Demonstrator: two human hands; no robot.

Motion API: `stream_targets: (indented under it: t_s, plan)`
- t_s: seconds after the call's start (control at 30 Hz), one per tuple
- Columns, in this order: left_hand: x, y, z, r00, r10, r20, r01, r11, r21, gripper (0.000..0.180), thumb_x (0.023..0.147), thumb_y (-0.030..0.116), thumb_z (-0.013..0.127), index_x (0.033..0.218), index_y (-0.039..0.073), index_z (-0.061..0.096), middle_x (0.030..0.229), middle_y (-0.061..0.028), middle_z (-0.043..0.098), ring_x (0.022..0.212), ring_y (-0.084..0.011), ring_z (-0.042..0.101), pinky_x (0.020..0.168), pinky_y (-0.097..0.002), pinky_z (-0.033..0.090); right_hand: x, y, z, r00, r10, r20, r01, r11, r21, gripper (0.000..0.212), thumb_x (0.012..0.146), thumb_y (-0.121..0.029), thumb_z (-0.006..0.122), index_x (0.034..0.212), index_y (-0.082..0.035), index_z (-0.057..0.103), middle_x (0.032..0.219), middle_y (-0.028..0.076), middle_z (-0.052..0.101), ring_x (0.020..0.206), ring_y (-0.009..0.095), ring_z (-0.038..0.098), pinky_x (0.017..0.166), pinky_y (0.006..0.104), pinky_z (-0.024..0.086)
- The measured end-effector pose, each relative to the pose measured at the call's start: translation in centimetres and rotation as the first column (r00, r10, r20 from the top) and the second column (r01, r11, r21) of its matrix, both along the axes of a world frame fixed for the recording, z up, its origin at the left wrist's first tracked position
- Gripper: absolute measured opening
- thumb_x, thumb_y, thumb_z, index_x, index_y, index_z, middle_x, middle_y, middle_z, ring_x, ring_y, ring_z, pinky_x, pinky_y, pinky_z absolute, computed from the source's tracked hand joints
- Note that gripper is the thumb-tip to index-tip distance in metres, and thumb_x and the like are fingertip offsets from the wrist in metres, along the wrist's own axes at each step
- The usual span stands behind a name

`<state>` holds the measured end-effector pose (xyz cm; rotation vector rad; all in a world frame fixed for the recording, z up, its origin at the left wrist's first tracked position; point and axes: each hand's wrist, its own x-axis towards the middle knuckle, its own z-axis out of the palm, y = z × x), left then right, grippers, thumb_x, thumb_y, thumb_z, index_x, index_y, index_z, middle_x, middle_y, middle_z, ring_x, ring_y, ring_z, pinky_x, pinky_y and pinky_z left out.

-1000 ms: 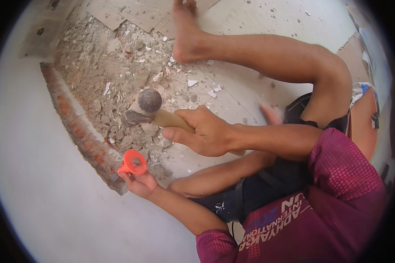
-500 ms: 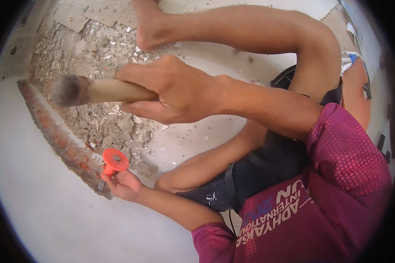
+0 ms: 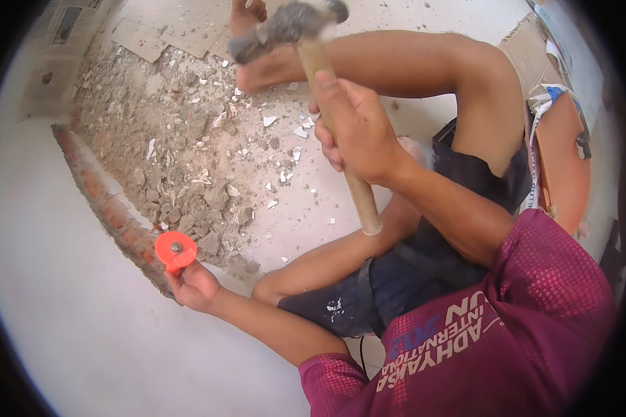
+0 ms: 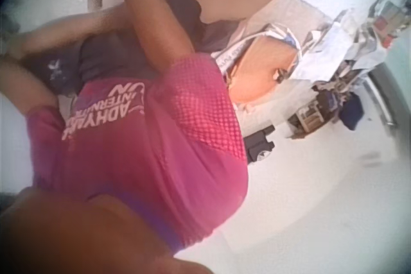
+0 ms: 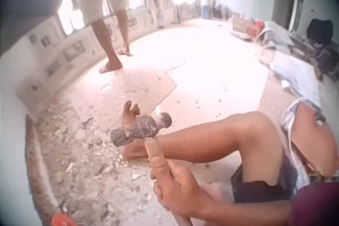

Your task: The person sits on the floor and uses a hammer and a red suction cup to remove tiles from the floor. They repeatedly strike the suction cup with the hammer to loosen and detach the tiles, creating debris.

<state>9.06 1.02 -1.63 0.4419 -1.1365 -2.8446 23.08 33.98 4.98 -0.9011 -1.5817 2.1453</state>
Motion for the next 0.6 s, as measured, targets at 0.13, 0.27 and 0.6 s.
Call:
stream_targets:
  t_s: [0.13,0.27,0.6]
  plan:
    - [0.6,-2.3,1.7,0.994,0.103,-0.027,-0.103,0.994,0.026,0.032,0.098,0.010,0.043,0.119,-0.014,0.041,0.127,-0.0249,0.046,0.119,-0.0343,0.047,0.106,-0.0503,0.037,-4.3,-2.1,3.1,0.905,-0.272,-0.328,0.201,0.951,-0.235,0.051,0.098,-0.055,0.035,0.093,-0.004,0.042,0.055,0.003,0.041,0.040,0.010,0.040,0.037,0.0274,0.038]
    - [0.5,-1.1,3.3,0.995,0.086,-0.049,-0.080,0.991,0.105,0.035,0.098,0.009,0.044,0.122,-0.014,0.039,0.129,-0.0253,0.044,0.122,-0.0347,0.045,0.108,-0.0507,0.036,-6.0,-9.6,4.3,0.821,-0.337,-0.461,0.178,0.918,-0.354,0.042,0.100,-0.049,0.035,0.091,-0.008,0.041,0.056,0.004,0.042,0.038,0.012,0.040,0.036,0.0288,0.037]
    - [0.2,-2.9,2.8,0.990,0.137,-0.033,-0.130,0.977,0.168,0.037,0.099,0.010,0.043,0.129,-0.012,0.038,0.133,-0.0235,0.046,0.121,-0.0328,0.049,0.102,-0.0465,0.045,-5.9,-8.4,2.2,0.907,0.343,-0.244,-0.260,0.912,0.318,0.041,0.096,-0.037,0.051,0.084,0.002,0.054,0.057,0.011,0.052,0.054,0.020,0.055,0.053,0.0364,0.044]
